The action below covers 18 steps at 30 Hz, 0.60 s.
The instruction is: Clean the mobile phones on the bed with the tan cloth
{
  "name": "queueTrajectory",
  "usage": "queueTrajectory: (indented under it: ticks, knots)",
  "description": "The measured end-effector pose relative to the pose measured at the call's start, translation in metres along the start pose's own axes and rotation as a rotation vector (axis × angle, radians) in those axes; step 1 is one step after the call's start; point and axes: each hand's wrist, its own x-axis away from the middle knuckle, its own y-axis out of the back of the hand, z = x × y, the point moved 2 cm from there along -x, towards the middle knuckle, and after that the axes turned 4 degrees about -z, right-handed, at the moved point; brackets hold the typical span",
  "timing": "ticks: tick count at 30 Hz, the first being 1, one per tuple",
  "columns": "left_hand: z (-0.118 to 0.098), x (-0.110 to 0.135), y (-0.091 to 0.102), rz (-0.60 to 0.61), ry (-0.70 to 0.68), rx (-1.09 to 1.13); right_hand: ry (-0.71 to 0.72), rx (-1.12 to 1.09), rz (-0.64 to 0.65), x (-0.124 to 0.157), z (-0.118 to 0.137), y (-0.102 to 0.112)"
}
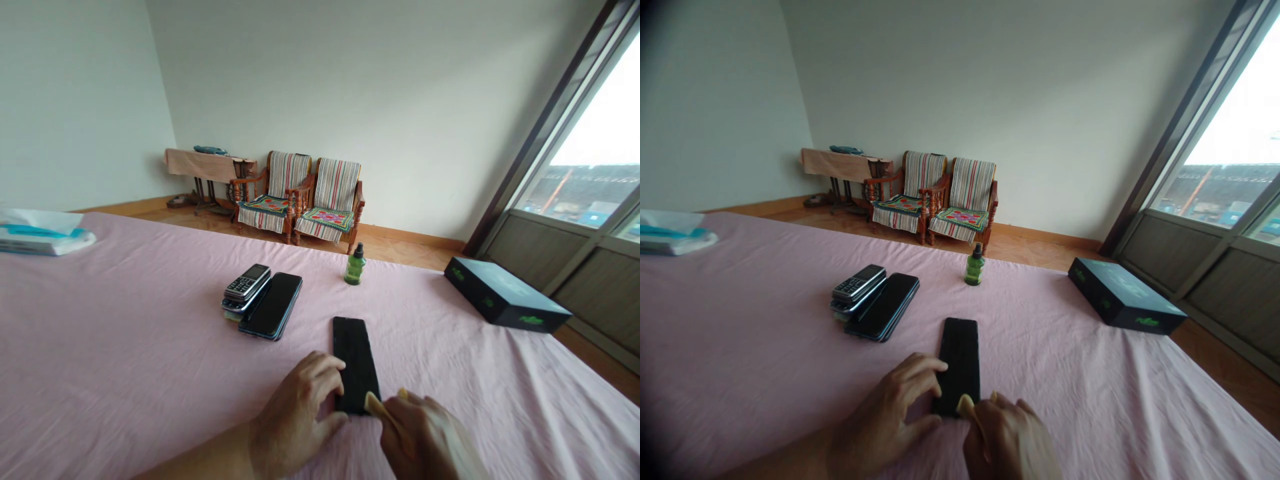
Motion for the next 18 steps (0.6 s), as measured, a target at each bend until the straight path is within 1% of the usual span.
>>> queueTrajectory:
  ticks: [2,4,9,14,18]
  knots:
    - [0.003,-0.001,0.003,-0.018,0.024,-0.011,-0.008,-0.045,-0.020,-0.008,0.004,0.002]
    - [0.007,-0.002,0.006,-0.032,0.044,-0.036,0.025,-0.084,-0.051,-0.013,0.010,0.002]
    - [0.015,-0.003,0.008,-0.003,0.078,-0.092,0.179,-0.114,-0.135,-0.008,0.020,-0.012]
    - [0.016,-0.003,0.007,0.011,0.062,-0.079,0.290,-0.036,-0.212,-0.004,0.027,-0.020]
    - [0.017,-0.003,0.008,0.029,0.045,-0.077,0.342,0.020,-0.195,-0.004,0.026,-0.018]
